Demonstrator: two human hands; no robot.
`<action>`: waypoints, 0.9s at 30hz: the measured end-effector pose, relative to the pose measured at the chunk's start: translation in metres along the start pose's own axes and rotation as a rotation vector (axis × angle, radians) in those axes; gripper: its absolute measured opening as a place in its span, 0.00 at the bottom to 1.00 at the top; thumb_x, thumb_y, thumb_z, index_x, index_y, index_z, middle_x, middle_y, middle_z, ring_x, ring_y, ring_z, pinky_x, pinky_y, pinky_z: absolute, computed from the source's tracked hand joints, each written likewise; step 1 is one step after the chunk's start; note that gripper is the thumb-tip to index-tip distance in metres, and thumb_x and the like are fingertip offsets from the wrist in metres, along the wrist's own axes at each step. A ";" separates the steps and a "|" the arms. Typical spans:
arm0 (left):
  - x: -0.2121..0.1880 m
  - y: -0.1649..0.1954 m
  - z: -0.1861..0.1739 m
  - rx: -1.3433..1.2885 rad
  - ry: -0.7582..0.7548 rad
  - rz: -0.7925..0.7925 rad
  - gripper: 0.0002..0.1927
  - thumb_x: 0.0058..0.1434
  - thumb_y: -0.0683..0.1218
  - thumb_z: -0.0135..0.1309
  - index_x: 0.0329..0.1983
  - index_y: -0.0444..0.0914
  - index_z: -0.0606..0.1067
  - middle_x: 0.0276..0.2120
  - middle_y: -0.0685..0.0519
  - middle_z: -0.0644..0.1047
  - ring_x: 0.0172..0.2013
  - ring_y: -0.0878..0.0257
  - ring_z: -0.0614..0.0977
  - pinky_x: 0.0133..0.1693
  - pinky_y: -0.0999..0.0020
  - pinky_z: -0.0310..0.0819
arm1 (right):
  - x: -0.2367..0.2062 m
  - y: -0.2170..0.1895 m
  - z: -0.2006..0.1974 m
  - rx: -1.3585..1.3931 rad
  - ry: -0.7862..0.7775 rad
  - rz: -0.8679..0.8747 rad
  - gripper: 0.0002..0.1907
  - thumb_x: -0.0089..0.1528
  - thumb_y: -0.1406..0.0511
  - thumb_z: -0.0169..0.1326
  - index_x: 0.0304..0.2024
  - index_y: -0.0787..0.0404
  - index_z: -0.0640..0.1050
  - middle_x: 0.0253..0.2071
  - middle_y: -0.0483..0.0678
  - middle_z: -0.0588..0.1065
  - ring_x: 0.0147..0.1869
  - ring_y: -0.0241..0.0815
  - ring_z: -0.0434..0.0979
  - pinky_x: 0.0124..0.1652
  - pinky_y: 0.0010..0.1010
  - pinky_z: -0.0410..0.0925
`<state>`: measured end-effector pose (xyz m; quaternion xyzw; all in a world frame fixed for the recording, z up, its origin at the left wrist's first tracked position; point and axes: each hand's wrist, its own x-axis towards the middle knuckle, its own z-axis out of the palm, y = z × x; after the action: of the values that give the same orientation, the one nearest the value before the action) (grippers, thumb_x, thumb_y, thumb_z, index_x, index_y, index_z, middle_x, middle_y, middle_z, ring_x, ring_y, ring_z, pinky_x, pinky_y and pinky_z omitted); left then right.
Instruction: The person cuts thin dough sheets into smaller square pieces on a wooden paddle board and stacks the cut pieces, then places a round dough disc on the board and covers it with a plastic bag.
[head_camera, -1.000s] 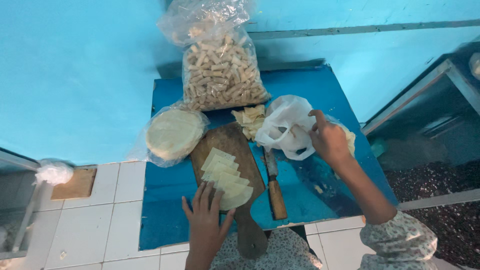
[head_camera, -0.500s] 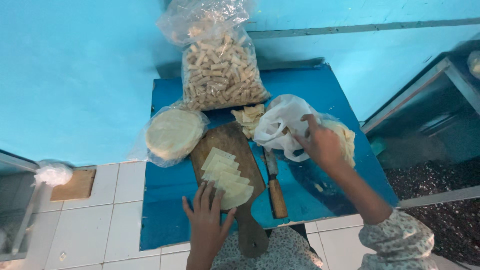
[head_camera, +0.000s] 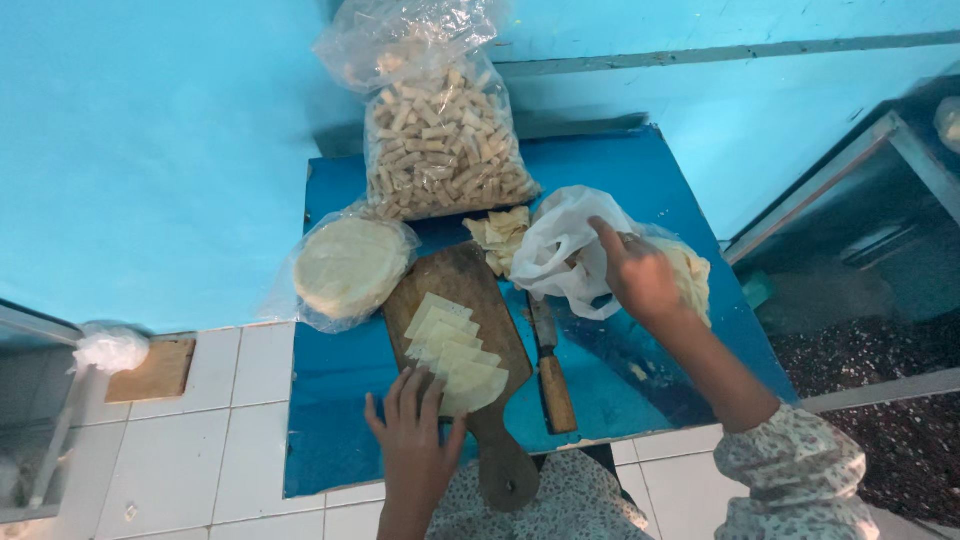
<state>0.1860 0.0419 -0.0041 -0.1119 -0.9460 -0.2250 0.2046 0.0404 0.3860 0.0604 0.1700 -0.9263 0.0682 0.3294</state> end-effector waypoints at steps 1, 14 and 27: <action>0.000 0.001 -0.001 0.006 0.016 -0.006 0.23 0.59 0.54 0.59 0.54 0.41 0.73 0.59 0.47 0.70 0.64 0.47 0.67 0.62 0.27 0.46 | -0.001 -0.001 -0.001 0.054 0.013 -0.001 0.27 0.63 0.75 0.54 0.64 0.58 0.72 0.36 0.57 0.80 0.37 0.58 0.81 0.34 0.45 0.73; -0.002 0.015 -0.008 0.049 0.107 -0.116 0.17 0.57 0.54 0.62 0.43 0.39 0.76 0.42 0.47 0.73 0.48 0.48 0.73 0.51 0.45 0.60 | -0.009 0.023 -0.003 0.648 0.104 0.538 0.19 0.61 0.78 0.59 0.55 0.66 0.74 0.37 0.56 0.82 0.35 0.40 0.85 0.34 0.30 0.77; 0.001 0.024 -0.009 0.047 0.019 -0.160 0.12 0.60 0.47 0.61 0.43 0.40 0.73 0.40 0.49 0.73 0.44 0.51 0.73 0.47 0.49 0.60 | -0.035 -0.011 -0.037 1.150 0.028 0.666 0.21 0.64 0.78 0.57 0.59 0.70 0.71 0.43 0.60 0.81 0.37 0.40 0.80 0.39 0.29 0.74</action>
<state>0.1954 0.0592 0.0131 -0.0291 -0.9549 -0.2196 0.1978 0.0918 0.3936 0.0669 0.0225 -0.7410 0.6520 0.1594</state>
